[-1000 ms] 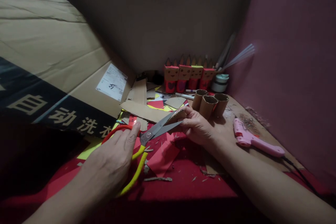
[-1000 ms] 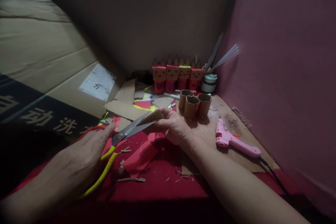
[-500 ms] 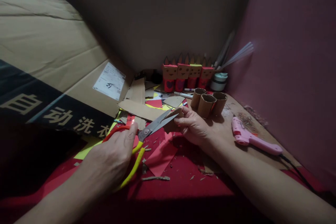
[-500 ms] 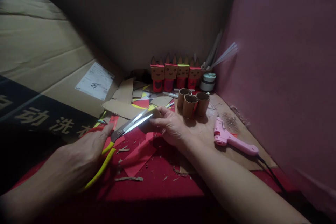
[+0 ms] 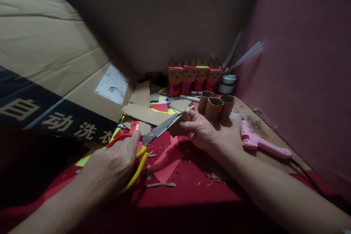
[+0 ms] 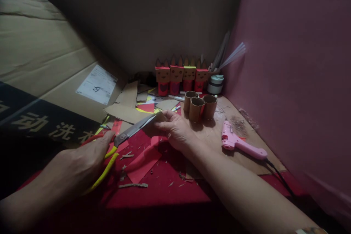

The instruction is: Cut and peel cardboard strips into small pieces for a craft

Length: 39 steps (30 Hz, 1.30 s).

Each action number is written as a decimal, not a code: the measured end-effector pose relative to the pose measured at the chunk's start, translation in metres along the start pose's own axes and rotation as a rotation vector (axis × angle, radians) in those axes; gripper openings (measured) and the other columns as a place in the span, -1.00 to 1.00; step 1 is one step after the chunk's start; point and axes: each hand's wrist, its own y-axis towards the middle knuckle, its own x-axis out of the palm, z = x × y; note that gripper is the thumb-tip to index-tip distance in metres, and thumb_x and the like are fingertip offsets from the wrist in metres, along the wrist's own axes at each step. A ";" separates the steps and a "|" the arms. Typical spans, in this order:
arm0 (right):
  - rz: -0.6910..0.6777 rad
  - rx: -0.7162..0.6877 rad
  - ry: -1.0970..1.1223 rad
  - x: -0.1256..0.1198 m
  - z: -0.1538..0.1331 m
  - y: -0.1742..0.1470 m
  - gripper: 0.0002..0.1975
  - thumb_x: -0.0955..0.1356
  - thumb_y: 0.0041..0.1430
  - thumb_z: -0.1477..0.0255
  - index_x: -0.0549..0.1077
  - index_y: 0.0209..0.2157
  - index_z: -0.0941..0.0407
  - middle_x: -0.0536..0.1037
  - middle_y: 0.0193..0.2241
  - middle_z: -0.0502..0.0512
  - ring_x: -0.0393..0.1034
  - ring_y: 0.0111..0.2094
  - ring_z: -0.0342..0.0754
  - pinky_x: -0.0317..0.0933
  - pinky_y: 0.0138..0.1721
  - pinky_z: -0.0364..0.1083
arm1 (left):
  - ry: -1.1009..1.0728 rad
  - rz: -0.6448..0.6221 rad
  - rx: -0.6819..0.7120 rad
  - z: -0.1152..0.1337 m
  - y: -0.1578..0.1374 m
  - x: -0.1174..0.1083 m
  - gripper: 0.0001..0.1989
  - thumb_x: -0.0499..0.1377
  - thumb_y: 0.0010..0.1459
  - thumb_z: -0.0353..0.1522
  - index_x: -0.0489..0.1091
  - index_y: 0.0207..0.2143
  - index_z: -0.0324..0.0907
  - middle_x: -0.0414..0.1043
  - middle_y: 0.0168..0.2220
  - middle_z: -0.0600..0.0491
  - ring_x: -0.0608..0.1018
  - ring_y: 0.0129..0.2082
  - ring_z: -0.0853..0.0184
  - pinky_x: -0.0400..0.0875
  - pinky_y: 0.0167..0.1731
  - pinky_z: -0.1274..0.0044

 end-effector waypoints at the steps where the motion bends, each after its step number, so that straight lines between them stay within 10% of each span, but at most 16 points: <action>1: -0.007 0.004 -0.011 0.000 0.000 0.000 -0.73 0.48 -0.22 0.61 0.41 -0.42 0.12 0.52 -0.49 -0.09 0.44 -0.45 -0.12 0.36 -0.32 -0.05 | 0.078 -0.006 0.050 0.001 0.000 0.002 -0.52 -0.02 0.16 -0.33 0.34 0.03 -0.51 0.46 -0.50 -0.21 0.49 -0.58 0.10 0.27 -0.68 0.40; 11: -0.033 0.042 -0.046 0.003 0.003 -0.002 -0.73 0.46 -0.21 0.60 0.38 -0.41 0.13 0.49 -0.49 -0.09 0.43 -0.47 -0.11 0.35 -0.34 -0.04 | 0.471 -0.084 0.162 0.009 0.004 0.002 -0.56 -0.13 0.27 -0.35 0.21 0.08 -0.48 0.46 -0.42 -0.16 0.52 -0.50 0.19 0.32 -0.56 0.46; 39: -0.041 0.073 -0.079 0.007 0.002 -0.006 -0.77 0.45 -0.21 0.63 0.43 -0.43 0.14 0.51 -0.51 -0.09 0.45 -0.46 -0.13 0.35 -0.26 -0.05 | 0.490 -0.047 0.193 0.014 0.007 0.005 -0.62 -0.14 0.26 -0.41 0.25 0.00 -0.48 0.41 -0.53 -0.07 0.48 -0.60 0.23 0.26 -0.63 0.48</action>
